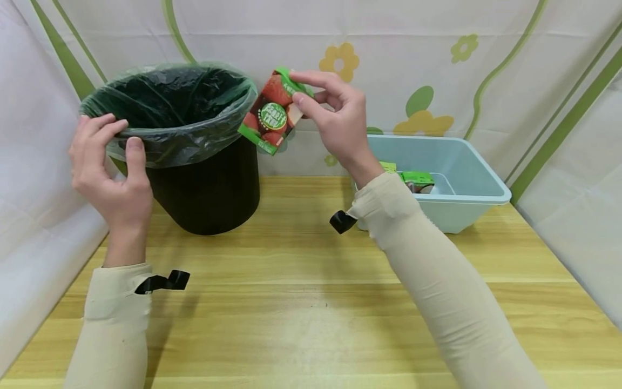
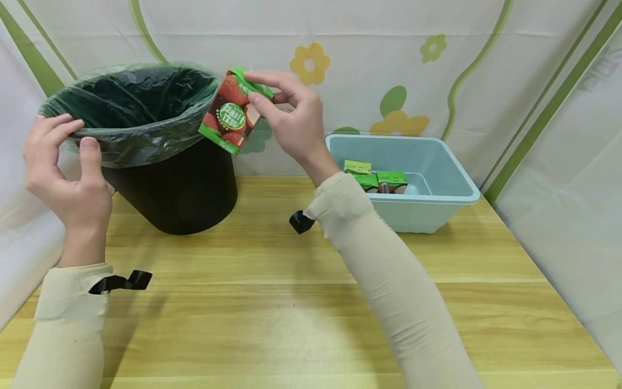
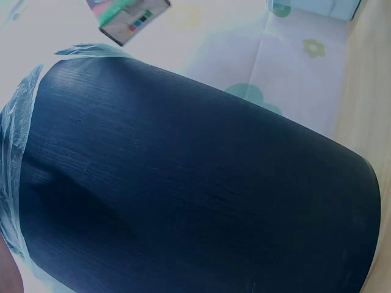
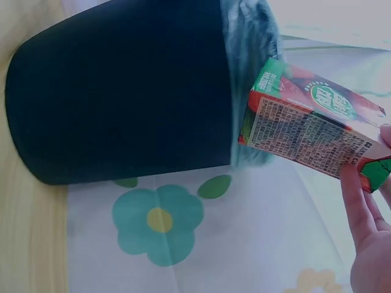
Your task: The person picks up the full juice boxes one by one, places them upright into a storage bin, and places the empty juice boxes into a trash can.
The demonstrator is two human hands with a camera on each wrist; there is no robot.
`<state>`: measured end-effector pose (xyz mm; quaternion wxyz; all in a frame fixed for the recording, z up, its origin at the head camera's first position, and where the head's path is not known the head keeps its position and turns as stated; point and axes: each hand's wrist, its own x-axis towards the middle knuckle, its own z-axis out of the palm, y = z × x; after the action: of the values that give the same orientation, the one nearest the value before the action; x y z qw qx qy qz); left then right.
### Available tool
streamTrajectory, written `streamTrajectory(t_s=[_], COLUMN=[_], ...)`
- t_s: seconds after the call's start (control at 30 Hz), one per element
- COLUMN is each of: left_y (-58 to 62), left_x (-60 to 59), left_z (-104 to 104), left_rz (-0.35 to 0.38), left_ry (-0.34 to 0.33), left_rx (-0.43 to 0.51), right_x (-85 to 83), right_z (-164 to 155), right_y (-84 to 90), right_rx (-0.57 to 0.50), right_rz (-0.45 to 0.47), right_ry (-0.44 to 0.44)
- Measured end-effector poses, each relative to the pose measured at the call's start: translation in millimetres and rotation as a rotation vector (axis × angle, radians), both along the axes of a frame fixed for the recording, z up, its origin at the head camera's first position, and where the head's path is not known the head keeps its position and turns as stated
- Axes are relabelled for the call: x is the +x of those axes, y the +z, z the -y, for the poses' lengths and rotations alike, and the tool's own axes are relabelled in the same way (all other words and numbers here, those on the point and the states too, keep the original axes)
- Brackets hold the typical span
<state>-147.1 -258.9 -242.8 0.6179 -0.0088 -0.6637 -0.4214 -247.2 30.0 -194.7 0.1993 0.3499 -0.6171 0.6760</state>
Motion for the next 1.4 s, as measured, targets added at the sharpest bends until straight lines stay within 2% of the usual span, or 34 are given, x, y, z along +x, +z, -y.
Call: streamTrajectory(t_s=[0.23, 0.5, 0.83, 0.9, 0.97, 1.1, 1.23, 1.4], left_y=[0.1, -0.4, 2.1, 6.8, 6.6, 6.8, 7.7, 8.1], left_x=[0.2, 0.6, 2.1, 5.5, 5.3, 5.1, 5.4, 6.6], left_z=[0, 0, -4, -13, -13, -14, -13, -13], left_rz=[0.003, 0.004, 0.003, 0.01, 0.006, 0.004, 0.006, 0.01], left_ry=[0.004, 0.003, 0.005, 0.022, 0.02, 0.02, 0.02, 0.023], left_rx=[-0.002, 0.001, 0.004, -0.002, -0.001, -0.001, 0.001, 0.011], right_x=[7.2, 16.9, 21.4, 20.4, 20.1, 18.5, 17.9, 18.8], right_z=[4, 24, 51, 49, 55, 66, 75, 85], right_y=[21.5, 38.7, 43.5, 45.1, 43.2, 38.7, 36.3, 33.9], right_rx=[-0.109, -0.183, -0.233, -0.213, -0.186, -0.105, 0.047, 0.268], right_rz=[0.153, 0.175, 0.269, 0.291, 0.287, 0.24, 0.173, 0.137], right_ry=[0.047, 0.056, 0.077, 0.084, 0.073, 0.037, -0.018, -0.096])
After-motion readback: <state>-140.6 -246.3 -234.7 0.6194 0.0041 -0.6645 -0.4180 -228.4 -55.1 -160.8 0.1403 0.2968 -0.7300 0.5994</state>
